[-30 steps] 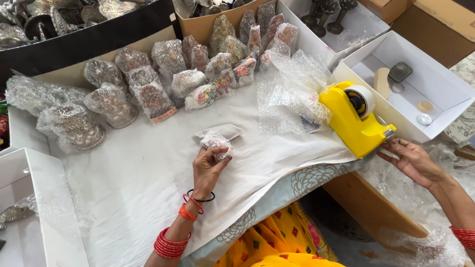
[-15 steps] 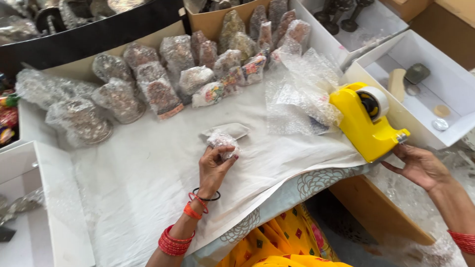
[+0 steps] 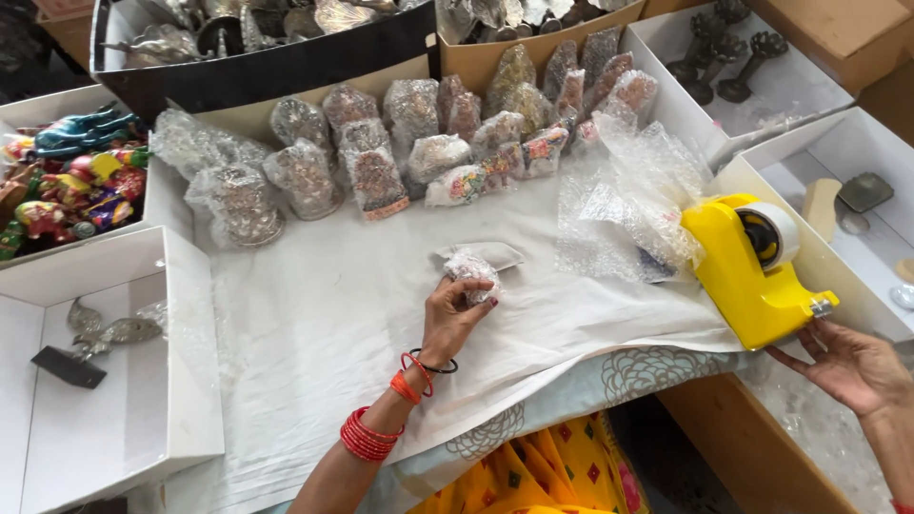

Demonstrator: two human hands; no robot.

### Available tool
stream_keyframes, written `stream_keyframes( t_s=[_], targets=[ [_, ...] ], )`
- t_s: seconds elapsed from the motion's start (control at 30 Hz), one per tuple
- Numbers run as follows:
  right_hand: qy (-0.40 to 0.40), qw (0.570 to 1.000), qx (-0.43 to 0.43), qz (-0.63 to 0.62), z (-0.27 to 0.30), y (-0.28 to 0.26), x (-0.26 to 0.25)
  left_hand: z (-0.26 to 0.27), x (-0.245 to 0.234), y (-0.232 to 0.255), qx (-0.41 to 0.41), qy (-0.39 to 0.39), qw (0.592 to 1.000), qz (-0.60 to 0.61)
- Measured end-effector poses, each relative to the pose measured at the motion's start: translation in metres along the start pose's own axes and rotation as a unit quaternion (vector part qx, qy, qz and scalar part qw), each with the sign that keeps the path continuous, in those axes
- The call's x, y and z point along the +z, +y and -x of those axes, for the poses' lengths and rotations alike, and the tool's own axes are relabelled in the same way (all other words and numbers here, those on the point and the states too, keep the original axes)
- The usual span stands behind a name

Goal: Unwrapping small metal idols from bubble wrap and cleaning them with a white cloth.

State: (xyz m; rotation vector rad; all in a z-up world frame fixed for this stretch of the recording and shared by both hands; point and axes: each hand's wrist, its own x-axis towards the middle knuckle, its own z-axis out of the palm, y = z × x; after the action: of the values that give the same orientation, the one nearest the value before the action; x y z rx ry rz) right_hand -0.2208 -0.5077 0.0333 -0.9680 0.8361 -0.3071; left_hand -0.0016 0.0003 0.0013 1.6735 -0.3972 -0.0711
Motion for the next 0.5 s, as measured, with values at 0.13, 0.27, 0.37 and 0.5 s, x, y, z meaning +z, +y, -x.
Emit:
stream_keyframes(
  t_s=[0.13,0.27,0.37,0.5],
  targets=[
    [-0.005,1.0,-0.009,-0.007,0.006,0.0,0.008,-0.001,0.002,-0.003,-0.007,0.002,1.0,-0.015],
    [-0.005,0.998,-0.017,-0.057,-0.018,0.013,-0.01,0.001,0.001,-0.007,0.015,0.012,0.999,-0.03],
    [-0.016,0.996,-0.036,-0.082,-0.03,0.024,-0.021,-0.001,0.002,-0.006,0.019,0.008,0.999,-0.029],
    [-0.039,0.992,-0.056,-0.104,-0.044,0.036,-0.033,-0.001,0.002,-0.006,0.018,0.007,1.0,-0.021]
  ],
)
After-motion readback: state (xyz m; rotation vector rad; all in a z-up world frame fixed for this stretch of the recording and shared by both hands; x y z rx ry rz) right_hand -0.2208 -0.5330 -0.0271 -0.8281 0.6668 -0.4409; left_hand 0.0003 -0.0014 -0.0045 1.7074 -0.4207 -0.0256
